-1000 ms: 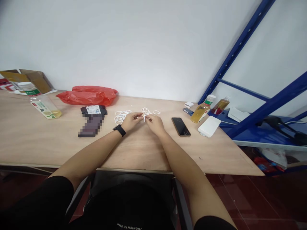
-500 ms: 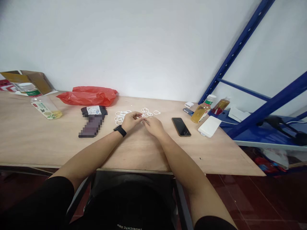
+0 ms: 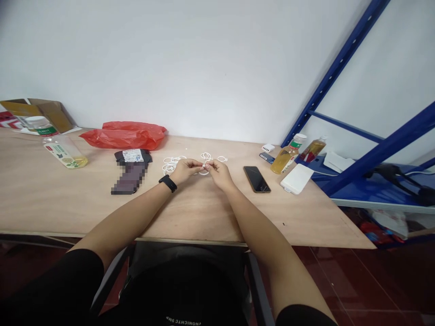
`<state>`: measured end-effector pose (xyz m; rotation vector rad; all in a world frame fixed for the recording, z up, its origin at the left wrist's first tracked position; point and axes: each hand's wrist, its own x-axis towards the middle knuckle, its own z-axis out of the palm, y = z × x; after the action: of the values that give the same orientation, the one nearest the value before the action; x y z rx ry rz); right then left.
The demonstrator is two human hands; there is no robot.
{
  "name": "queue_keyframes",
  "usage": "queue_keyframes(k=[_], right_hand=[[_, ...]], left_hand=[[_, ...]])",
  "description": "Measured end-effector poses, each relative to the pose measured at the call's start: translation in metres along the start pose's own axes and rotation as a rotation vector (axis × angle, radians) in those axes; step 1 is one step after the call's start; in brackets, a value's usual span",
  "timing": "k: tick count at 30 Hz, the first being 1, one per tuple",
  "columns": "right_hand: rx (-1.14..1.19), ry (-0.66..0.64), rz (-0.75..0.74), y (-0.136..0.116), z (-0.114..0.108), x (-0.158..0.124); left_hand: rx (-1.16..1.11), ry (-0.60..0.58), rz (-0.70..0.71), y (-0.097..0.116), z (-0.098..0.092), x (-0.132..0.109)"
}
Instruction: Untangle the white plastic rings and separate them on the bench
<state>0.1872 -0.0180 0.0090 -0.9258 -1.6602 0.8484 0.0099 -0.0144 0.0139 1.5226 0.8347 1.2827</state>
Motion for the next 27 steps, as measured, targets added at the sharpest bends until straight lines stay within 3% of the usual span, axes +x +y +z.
queue_keyframes(k=[6,21,24,27], right_hand=[[0.139,-0.008,0.084,-0.001,0.000,0.001],[0.130,-0.045,0.119,-0.001,0.003,0.010],[0.024,-0.044,0.059,0.006,-0.006,0.015],[-0.236,0.040,-0.003,0.020,-0.016,0.018]], left_hand=[[0.022,-0.001,-0.004,0.001,-0.001,0.001],[0.186,-0.047,0.030,-0.001,-0.006,0.005],[0.369,-0.033,0.108,0.002,-0.005,0.005],[0.767,-0.034,0.226,0.005,-0.010,0.005]])
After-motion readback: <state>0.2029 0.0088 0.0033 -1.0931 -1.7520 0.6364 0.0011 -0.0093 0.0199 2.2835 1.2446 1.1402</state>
